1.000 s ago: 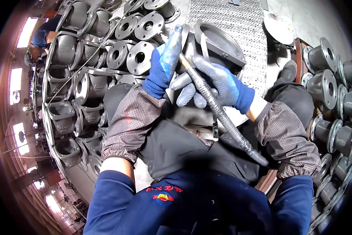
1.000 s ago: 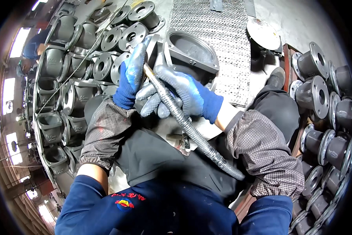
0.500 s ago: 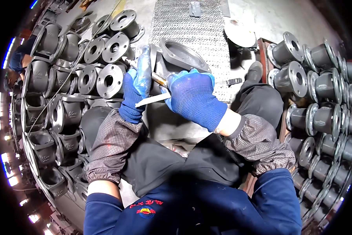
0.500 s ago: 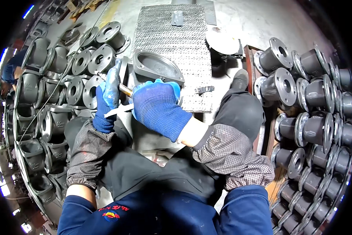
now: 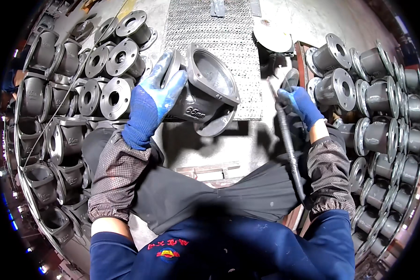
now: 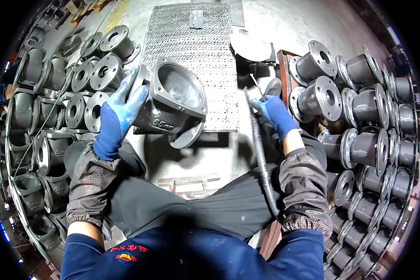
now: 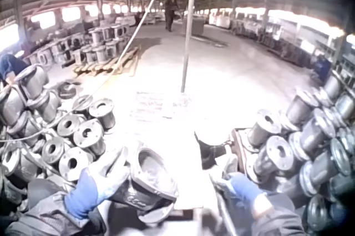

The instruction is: The person holds a metal valve casting and uses a small tool to scrape debris from the interior and exterior surfaces. They rotate the casting to access different areas, including the inner chambers and the outer flange faces, while sitting among a large quantity of similar metal parts.

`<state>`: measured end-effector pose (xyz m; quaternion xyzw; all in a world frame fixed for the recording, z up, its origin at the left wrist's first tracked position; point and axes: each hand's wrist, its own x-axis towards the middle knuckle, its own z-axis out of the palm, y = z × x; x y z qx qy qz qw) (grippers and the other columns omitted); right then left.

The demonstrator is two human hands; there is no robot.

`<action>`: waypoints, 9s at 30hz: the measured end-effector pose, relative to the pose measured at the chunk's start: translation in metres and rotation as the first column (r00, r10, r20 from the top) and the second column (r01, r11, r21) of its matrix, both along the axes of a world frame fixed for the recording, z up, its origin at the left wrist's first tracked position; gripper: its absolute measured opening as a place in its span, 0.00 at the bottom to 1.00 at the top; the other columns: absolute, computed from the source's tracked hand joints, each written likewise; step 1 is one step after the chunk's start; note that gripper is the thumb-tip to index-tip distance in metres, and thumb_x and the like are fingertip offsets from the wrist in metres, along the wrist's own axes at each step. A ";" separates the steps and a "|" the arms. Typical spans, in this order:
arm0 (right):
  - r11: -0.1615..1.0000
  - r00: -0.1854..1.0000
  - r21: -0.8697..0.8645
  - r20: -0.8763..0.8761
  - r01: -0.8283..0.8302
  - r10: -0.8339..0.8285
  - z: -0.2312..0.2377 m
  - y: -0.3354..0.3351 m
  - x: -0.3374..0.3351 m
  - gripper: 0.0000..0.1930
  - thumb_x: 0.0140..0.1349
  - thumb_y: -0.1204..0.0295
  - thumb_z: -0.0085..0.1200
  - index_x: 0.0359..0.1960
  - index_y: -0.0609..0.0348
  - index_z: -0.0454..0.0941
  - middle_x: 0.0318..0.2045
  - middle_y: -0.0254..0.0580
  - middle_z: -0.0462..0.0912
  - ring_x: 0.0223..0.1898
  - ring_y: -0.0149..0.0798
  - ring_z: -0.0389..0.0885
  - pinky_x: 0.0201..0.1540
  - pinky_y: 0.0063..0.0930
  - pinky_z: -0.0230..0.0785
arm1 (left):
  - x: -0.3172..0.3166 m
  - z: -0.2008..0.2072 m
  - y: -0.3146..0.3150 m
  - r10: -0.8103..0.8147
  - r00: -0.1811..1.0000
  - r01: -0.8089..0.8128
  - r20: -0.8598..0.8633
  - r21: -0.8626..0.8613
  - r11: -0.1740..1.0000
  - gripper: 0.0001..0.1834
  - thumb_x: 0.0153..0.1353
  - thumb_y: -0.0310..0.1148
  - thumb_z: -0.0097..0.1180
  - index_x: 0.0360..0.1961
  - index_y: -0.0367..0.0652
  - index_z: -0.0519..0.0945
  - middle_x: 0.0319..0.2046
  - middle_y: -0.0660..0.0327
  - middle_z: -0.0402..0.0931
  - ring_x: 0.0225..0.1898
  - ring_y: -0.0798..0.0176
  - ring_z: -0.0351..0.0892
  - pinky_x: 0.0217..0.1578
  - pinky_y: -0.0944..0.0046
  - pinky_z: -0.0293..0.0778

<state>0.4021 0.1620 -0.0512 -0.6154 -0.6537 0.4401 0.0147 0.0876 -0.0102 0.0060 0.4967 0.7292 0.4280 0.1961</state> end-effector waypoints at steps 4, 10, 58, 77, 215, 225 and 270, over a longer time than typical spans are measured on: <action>0.950 0.863 -0.293 -0.446 0.108 -0.236 0.011 -0.005 -0.004 0.18 0.61 0.76 0.44 0.53 0.64 0.64 0.36 0.47 0.79 0.27 0.34 0.79 0.28 0.23 0.72 | 0.000 0.004 0.001 -0.063 0.998 0.063 -0.007 0.038 0.997 0.30 0.55 0.39 0.58 0.57 0.35 0.67 0.53 0.48 0.70 0.54 0.60 0.71 0.52 0.67 0.66; 0.860 0.862 -0.478 -0.497 -0.179 -0.097 0.007 0.015 -0.005 0.22 0.64 0.64 0.47 0.54 0.65 0.62 0.36 0.50 0.78 0.21 0.32 0.75 0.20 0.18 0.65 | -0.003 -0.003 0.002 -0.073 0.997 0.074 -0.012 0.050 0.996 0.29 0.56 0.39 0.58 0.57 0.38 0.67 0.55 0.49 0.69 0.54 0.63 0.69 0.53 0.68 0.65; 0.775 0.971 0.588 0.184 -0.234 0.154 -0.082 0.119 -0.005 0.15 0.56 0.77 0.45 0.45 0.62 0.76 0.31 0.45 0.83 0.21 0.33 0.81 0.23 0.24 0.71 | -0.012 0.007 0.000 -0.023 0.997 0.025 0.075 -0.021 0.999 0.27 0.57 0.22 0.54 0.59 0.34 0.64 0.56 0.53 0.67 0.55 0.65 0.66 0.55 0.67 0.62; 0.986 0.999 0.164 -0.038 -0.029 0.035 -0.063 0.108 -0.032 0.14 0.50 0.77 0.51 0.40 0.65 0.76 0.22 0.39 0.78 0.20 0.29 0.76 0.21 0.19 0.66 | -0.008 0.008 0.005 0.051 0.972 -0.045 0.228 -0.031 0.998 0.27 0.56 0.19 0.53 0.59 0.32 0.64 0.58 0.47 0.64 0.57 0.61 0.64 0.57 0.63 0.62; 0.054 0.321 0.660 0.290 -0.749 0.902 0.023 -0.015 -0.251 0.07 0.57 0.76 0.47 0.29 0.62 0.79 0.24 0.45 0.80 0.26 0.38 0.82 0.27 0.28 0.75 | -0.054 -0.019 -0.041 0.255 0.960 -0.225 0.119 -0.215 0.950 0.29 0.55 0.25 0.54 0.59 0.34 0.64 0.38 0.59 0.76 0.30 0.76 0.72 0.31 0.77 0.70; 0.053 0.321 0.643 0.308 -0.764 0.896 0.026 -0.028 -0.253 0.05 0.49 0.78 0.52 0.28 0.62 0.79 0.25 0.48 0.79 0.27 0.42 0.81 0.30 0.29 0.75 | -0.043 -0.005 -0.036 0.338 0.892 -0.249 0.301 -0.299 0.921 0.24 0.58 0.24 0.53 0.56 0.31 0.67 0.48 0.58 0.73 0.45 0.70 0.73 0.47 0.72 0.68; -0.059 0.345 0.547 0.604 -0.835 0.718 0.052 -0.012 -0.156 0.11 0.49 0.79 0.51 0.34 0.53 0.80 0.23 0.39 0.75 0.27 0.40 0.77 0.28 0.31 0.71 | -0.029 -0.003 -0.030 0.023 0.998 -0.018 0.063 -0.087 0.996 0.27 0.51 0.24 0.56 0.55 0.34 0.68 0.47 0.52 0.75 0.36 0.68 0.76 0.38 0.71 0.73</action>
